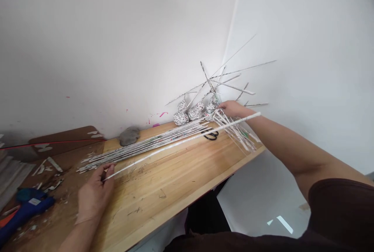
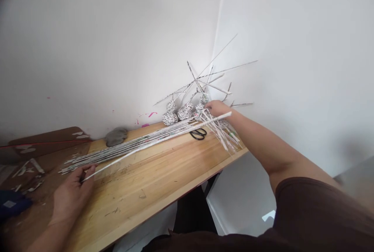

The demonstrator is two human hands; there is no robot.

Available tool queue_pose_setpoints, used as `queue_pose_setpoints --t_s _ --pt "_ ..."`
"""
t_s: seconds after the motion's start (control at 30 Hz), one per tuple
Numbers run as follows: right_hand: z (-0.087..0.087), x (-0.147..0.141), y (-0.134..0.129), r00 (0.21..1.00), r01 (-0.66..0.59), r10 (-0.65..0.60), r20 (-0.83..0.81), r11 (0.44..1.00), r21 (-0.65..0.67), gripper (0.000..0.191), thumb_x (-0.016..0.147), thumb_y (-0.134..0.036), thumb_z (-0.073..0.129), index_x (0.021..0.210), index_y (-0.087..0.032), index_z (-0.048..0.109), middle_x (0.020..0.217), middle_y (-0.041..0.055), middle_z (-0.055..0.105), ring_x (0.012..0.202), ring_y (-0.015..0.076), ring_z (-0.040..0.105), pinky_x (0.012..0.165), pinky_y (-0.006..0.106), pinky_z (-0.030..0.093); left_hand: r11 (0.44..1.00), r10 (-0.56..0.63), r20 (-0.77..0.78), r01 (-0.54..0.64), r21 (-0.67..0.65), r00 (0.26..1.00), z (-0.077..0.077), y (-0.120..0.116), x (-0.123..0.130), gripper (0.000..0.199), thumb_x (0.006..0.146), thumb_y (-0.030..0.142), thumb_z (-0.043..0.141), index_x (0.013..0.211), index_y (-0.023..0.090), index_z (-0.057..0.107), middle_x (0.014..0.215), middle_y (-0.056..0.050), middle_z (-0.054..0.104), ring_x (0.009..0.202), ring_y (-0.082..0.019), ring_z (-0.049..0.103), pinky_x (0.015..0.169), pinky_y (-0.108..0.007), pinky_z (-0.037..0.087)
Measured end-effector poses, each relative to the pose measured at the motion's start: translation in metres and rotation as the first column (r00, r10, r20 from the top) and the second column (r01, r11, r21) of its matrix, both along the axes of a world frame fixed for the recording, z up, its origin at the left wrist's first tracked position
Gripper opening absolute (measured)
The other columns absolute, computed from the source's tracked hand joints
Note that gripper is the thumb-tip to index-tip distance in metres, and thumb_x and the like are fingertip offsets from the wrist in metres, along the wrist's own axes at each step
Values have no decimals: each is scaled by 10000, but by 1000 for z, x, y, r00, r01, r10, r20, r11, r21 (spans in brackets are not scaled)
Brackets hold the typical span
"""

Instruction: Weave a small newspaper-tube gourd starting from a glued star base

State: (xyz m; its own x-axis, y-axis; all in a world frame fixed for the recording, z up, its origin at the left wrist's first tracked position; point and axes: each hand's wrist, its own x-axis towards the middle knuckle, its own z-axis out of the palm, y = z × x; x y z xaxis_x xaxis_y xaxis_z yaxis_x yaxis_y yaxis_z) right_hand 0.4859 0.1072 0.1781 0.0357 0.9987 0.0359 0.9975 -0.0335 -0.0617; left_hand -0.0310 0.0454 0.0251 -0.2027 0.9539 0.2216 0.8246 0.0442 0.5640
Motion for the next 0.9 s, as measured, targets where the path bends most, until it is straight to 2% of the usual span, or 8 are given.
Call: queue_pose_setpoints --t_s 0.07,0.13,0.27,0.37,0.53,0.63,0.7,0.9 --pt "12 -7 -8 999 -39 37 -41 997 -70 260 881 -289 575 1065 -194 732 1016 69 746 950 244 672 804 281 491 1000 -1 -19 1 -2 1000 2 -1 0 386 929 492 398 1128 232 603 819 -35 686 697 -198 624 626 -279 420" --pt "14 -25 -17 991 -110 97 -91 983 -150 251 853 -342 619 1028 -217 748 918 34 756 836 215 683 736 257 498 1000 -4 -50 3 -19 999 7 -4 2 415 929 511 395 1193 241 568 766 -19 648 652 -192 604 586 -272 394" --pt "-8 -87 -26 947 -302 244 -207 898 -321 248 823 -349 641 995 -212 756 826 15 751 689 157 661 627 211 477 998 -59 -50 57 -37 997 12 -11 8 523 899 585 445 1296 250 508 832 -19 639 704 -193 622 599 -267 407" --pt "-29 -144 -22 916 -391 314 -251 838 -381 260 823 -315 621 1016 -194 747 816 13 743 659 136 647 592 196 454 990 -138 5 137 43 990 10 -15 7 586 881 606 475 1355 261 475 976 -25 644 724 -172 609 651 -273 458" --pt "-42 -229 -2 852 -523 414 -319 680 -513 350 707 -341 741 1018 -179 741 808 13 729 659 136 649 570 195 442 953 -214 201 159 259 956 8 -31 -2 496 947 502 412 1347 244 551 1106 -60 674 1002 -196 634 926 -312 471" --pt "-45 -272 7 811 -583 452 -373 568 -581 442 618 -436 816 970 -179 747 768 7 713 640 139 651 555 200 443 950 -209 265 131 283 941 11 -42 -6 425 944 453 459 1256 227 637 1032 -48 701 994 -185 641 962 -310 460" --pt "-47 -297 11 787 -614 464 -408 524 -590 506 572 -485 841 962 -178 746 750 2 699 633 141 645 548 206 451 951 -219 268 144 273 938 12 -45 -7 401 945 428 470 1226 213 659 987 -46 706 960 -179 644 955 -312 464" --pt "-56 -341 13 725 -685 426 -542 527 -502 523 551 -472 865 952 -163 734 686 -12 651 609 136 609 532 220 455 918 -382 294 324 227 876 14 -42 -1 488 886 345 568 1361 233 557 1254 -80 653 1028 -186 625 932 -331 494"
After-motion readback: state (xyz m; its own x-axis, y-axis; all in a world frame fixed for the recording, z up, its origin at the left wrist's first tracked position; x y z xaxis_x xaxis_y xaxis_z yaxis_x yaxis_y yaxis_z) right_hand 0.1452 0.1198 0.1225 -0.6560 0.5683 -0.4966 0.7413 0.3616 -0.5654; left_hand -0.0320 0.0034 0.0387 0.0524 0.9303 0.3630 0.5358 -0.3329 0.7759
